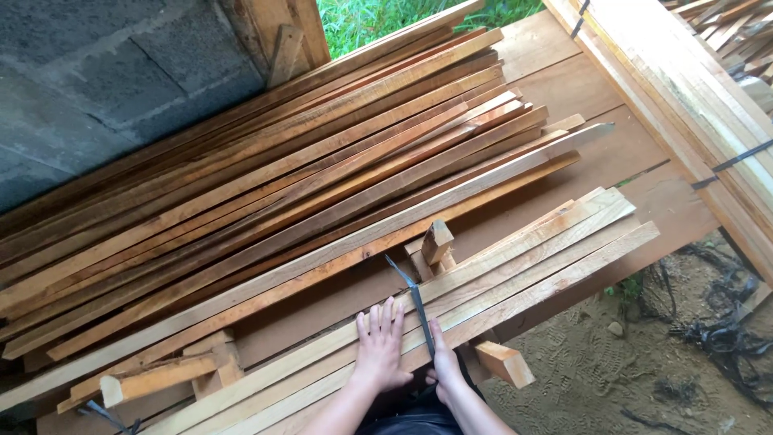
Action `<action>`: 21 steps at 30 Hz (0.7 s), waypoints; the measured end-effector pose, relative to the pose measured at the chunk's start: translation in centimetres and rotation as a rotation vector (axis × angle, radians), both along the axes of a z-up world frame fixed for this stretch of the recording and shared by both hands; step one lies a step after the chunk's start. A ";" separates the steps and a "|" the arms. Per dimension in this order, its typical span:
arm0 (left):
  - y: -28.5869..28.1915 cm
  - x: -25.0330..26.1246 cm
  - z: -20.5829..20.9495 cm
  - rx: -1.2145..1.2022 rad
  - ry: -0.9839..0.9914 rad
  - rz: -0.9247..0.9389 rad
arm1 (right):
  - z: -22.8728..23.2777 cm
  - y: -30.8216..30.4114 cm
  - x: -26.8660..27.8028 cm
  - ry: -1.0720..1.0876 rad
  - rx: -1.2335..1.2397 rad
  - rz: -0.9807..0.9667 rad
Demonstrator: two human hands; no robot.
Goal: The person gathers several thin wooden planks from a stack and aligns them on a workbench. They then use black plastic straps to tie the planks together into a bundle, securing the straps by hand.
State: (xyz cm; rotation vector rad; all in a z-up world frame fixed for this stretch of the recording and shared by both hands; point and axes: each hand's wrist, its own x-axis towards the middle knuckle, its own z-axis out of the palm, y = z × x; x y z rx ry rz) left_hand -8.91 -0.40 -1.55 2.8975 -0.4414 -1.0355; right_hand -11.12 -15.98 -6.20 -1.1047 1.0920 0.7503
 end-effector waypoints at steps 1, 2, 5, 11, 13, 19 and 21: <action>0.1 0.0 -0.1 0.002 0.000 0.004 | 0.2 0.0 0.1 0.000 0.002 0.004; 0.1 -0.1 -0.2 -0.009 -0.001 0.007 | 0.3 -0.1 0.1 -0.003 -0.025 0.028; 0.3 -0.3 -0.5 -0.017 -0.012 0.012 | 0.5 -1.0 0.1 -0.006 -0.035 0.123; 0.4 -0.1 0.0 -0.004 -0.040 0.009 | 1.2 -3.9 -0.8 0.033 -0.012 0.427; 0.3 -0.7 -0.1 -0.005 -0.042 0.007 | 0.8 -4.3 -1.0 -0.009 -0.024 0.556; 0.4 -0.7 -1.2 0.000 -0.093 -0.006 | 6.2 -0.3 5.8 -0.473 -0.306 0.680; 0.2 -0.8 -1.3 0.022 -0.076 -0.012 | 7.7 1.0 8.7 -0.460 -0.460 0.790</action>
